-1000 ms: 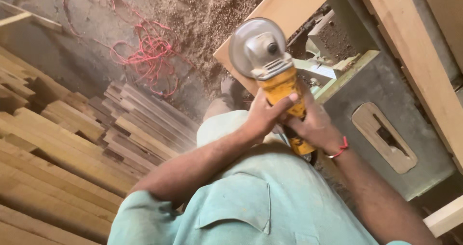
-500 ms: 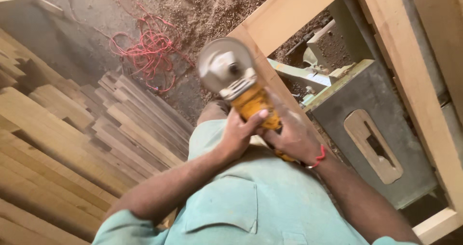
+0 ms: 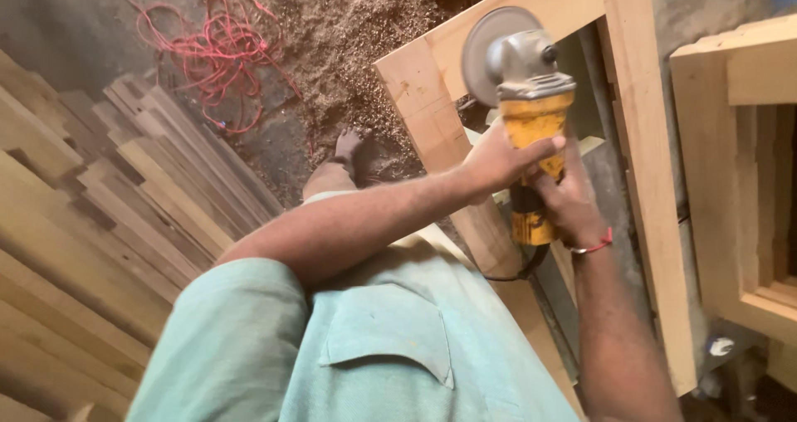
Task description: The person uses a yellow angle grinder to sand the edges and surfaces of a rectangular wooden frame. They move the tool along the frame's length and corners, generating sawdust, and occasionally reposition the frame on the workbench to access different sides.
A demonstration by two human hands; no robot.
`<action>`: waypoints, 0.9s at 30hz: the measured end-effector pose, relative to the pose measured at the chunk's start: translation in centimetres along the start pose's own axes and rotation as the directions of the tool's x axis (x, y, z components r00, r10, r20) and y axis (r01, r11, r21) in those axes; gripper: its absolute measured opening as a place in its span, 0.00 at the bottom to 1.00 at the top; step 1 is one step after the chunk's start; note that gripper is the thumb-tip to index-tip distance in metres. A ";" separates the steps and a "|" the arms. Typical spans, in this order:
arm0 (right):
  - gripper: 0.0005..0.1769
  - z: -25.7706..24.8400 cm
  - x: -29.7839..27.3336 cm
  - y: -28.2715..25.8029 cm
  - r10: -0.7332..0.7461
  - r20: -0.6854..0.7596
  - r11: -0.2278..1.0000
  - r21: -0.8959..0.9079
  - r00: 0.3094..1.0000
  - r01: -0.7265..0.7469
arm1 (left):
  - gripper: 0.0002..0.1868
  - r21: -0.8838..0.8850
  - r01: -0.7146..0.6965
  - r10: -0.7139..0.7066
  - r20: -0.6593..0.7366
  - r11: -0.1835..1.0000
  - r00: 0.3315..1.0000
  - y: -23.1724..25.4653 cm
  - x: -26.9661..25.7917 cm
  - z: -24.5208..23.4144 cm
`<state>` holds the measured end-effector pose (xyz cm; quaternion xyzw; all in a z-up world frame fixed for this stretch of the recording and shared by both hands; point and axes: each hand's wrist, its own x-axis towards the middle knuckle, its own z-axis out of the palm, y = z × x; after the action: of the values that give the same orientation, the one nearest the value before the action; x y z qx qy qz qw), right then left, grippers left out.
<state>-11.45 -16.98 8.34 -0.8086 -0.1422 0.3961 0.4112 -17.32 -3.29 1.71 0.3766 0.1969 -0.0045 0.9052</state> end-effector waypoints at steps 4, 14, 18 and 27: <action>0.48 1.3 -1.5 1.1 -0.158 0.100 0.951 -0.254 0.982 0.179 | 0.28 -0.085 -0.014 0.011 -0.033 0.996 0.999 0.1 -4.7 -1.3; 0.48 -1.2 -1.3 1.1 0.073 -0.023 0.994 0.087 0.997 -0.071 | 0.26 0.047 -0.044 0.042 0.041 0.998 0.998 -2.0 0.4 1.8; 0.49 0.7 -1.5 1.8 -0.104 0.028 0.976 -0.189 0.994 0.107 | 0.28 -0.003 0.079 -0.079 -0.028 0.997 0.996 -0.5 -3.0 -1.0; 0.48 -1.2 -2.0 1.9 0.067 -0.043 0.995 -0.074 0.997 -0.070 | 0.27 0.170 0.007 -0.009 0.010 0.985 1.000 -1.1 -0.7 1.4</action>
<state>-12.01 -19.92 8.33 -0.8359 -0.1207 0.3878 0.3692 -17.63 -5.16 2.11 0.4515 0.1927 -0.0267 0.8708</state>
